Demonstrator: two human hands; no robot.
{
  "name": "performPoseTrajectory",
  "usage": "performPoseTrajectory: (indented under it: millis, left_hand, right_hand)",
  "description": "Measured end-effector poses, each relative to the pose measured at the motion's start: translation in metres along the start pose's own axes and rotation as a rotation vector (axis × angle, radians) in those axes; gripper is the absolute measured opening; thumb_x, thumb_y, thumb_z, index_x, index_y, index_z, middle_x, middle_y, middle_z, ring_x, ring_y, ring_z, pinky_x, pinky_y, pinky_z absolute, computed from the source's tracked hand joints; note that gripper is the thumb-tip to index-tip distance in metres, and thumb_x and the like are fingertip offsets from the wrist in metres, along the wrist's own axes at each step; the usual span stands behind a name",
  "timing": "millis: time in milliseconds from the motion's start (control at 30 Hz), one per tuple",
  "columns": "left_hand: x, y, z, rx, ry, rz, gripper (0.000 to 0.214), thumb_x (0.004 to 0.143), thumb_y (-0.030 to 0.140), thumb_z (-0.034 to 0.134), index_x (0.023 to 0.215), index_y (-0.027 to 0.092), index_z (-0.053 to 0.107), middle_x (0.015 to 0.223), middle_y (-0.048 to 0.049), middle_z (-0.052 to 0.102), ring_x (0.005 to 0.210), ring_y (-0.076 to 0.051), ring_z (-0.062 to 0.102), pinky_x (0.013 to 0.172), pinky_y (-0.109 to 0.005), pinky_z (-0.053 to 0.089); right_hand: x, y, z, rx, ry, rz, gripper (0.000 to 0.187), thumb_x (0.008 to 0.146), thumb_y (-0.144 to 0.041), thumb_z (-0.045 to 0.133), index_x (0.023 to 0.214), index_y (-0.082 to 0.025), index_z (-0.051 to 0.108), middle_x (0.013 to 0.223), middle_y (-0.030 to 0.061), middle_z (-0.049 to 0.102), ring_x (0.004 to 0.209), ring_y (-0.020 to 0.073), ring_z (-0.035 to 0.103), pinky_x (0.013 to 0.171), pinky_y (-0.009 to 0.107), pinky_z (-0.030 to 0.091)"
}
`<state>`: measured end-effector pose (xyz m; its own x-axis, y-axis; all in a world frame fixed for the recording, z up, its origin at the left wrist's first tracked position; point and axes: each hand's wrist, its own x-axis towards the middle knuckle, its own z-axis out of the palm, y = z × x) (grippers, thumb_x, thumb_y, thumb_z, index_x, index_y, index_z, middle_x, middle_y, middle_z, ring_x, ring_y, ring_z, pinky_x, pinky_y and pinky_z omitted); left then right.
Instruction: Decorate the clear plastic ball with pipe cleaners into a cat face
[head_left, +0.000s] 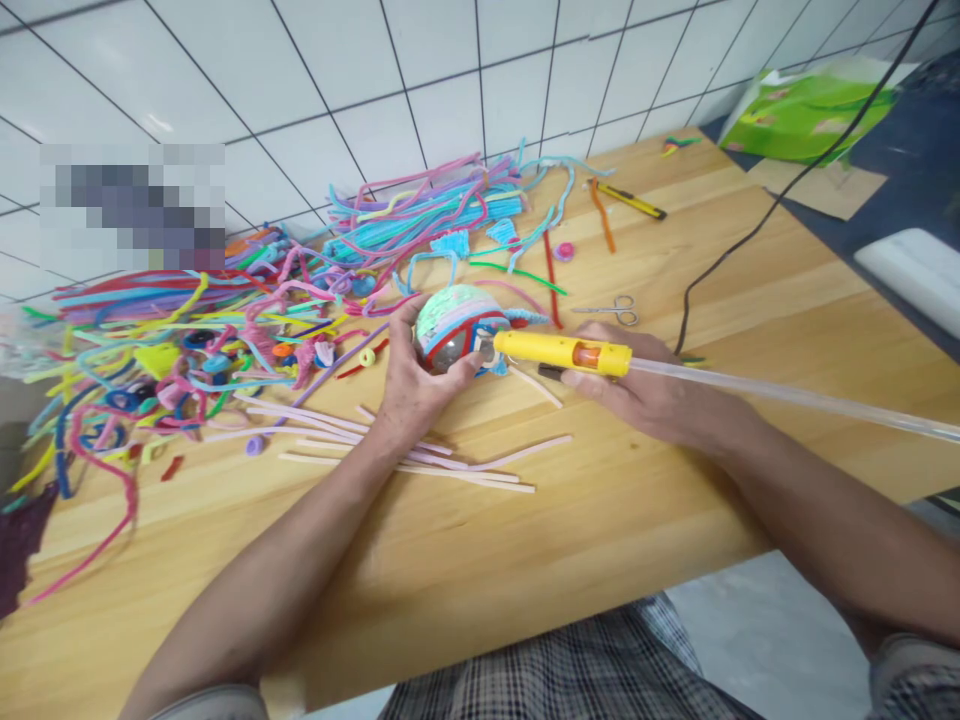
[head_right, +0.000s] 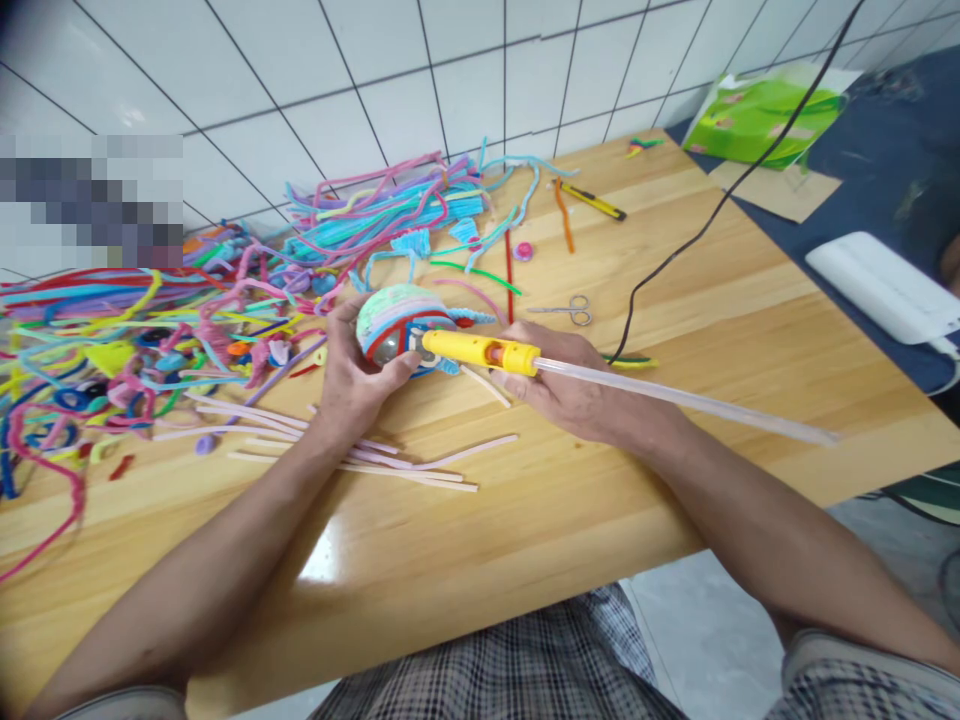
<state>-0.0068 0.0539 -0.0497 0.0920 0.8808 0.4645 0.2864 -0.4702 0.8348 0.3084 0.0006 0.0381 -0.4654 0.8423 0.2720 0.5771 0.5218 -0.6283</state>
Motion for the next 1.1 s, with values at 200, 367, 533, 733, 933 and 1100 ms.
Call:
performPoseTrajectory:
  millis: [200, 367, 533, 733, 933, 1100]
  left_hand:
    - [0.0007, -0.0025, -0.0007, 0.041, 0.003, 0.017, 0.112, 0.080, 0.095, 0.096, 0.158, 0.028, 0.053, 0.152, -0.0145, 0.068, 0.148, -0.038, 0.072, 0.130, -0.056, 0.063]
    - [0.0006, -0.0008, 0.0006, 0.028, 0.018, 0.008, 0.113, 0.079, 0.097, 0.095, 0.157, 0.027, 0.054, 0.152, -0.0150, 0.068, 0.147, -0.038, 0.072, 0.129, -0.056, 0.063]
    - [0.0001, -0.0018, 0.0002, 0.005, 0.000, 0.010, 0.112, 0.080, 0.093, 0.098, 0.158, 0.027, 0.053, 0.153, -0.0151, 0.067, 0.148, -0.038, 0.071, 0.131, -0.058, 0.062]
    - [0.0007, -0.0041, -0.0021, 0.048, -0.004, 0.026, 0.113, 0.080, 0.097, 0.095, 0.158, 0.027, 0.053, 0.155, -0.0158, 0.067, 0.151, -0.038, 0.071, 0.130, -0.055, 0.063]
    - [-0.0001, -0.0048, -0.0023, 0.022, -0.021, 0.013, 0.110, 0.082, 0.089, 0.099, 0.160, 0.028, 0.051, 0.158, -0.0154, 0.066, 0.151, -0.038, 0.071, 0.131, -0.056, 0.063]
    - [-0.0011, -0.0044, 0.0008, -0.026, -0.009, 0.002, 0.105, 0.086, 0.087, 0.097, 0.160, 0.029, 0.051, 0.157, -0.0147, 0.066, 0.144, -0.036, 0.075, 0.127, -0.055, 0.065]
  right_hand:
    - [-0.0006, -0.0007, -0.0008, -0.008, -0.004, 0.003, 0.018, 0.120, -0.043, 0.059, 0.117, -0.030, 0.071, 0.102, 0.0054, 0.081, 0.086, 0.0271, 0.073, 0.081, 0.040, 0.059]
    - [-0.0013, -0.0004, 0.0006, -0.006, -0.005, 0.013, 0.019, 0.121, -0.045, 0.059, 0.119, -0.030, 0.072, 0.105, 0.0060, 0.082, 0.090, 0.0277, 0.075, 0.083, 0.040, 0.060]
    - [-0.0009, 0.0005, 0.0022, -0.017, 0.026, -0.013, 0.018, 0.119, -0.044, 0.060, 0.116, -0.030, 0.071, 0.105, 0.0066, 0.082, 0.090, 0.0281, 0.076, 0.085, 0.041, 0.061]
    - [-0.0004, -0.0006, 0.0005, -0.028, 0.006, -0.004, 0.016, 0.119, -0.042, 0.060, 0.115, -0.030, 0.070, 0.103, 0.0059, 0.082, 0.088, 0.0275, 0.075, 0.083, 0.040, 0.061]
    - [-0.0002, -0.0014, 0.0002, -0.026, 0.007, -0.008, 0.019, 0.120, -0.043, 0.058, 0.114, -0.030, 0.070, 0.102, 0.0059, 0.081, 0.086, 0.0267, 0.074, 0.082, 0.040, 0.060]
    - [-0.0011, -0.0003, 0.0013, -0.004, 0.005, 0.003, 0.017, 0.119, -0.042, 0.060, 0.119, -0.030, 0.071, 0.105, 0.0062, 0.083, 0.090, 0.0276, 0.076, 0.082, 0.039, 0.060]
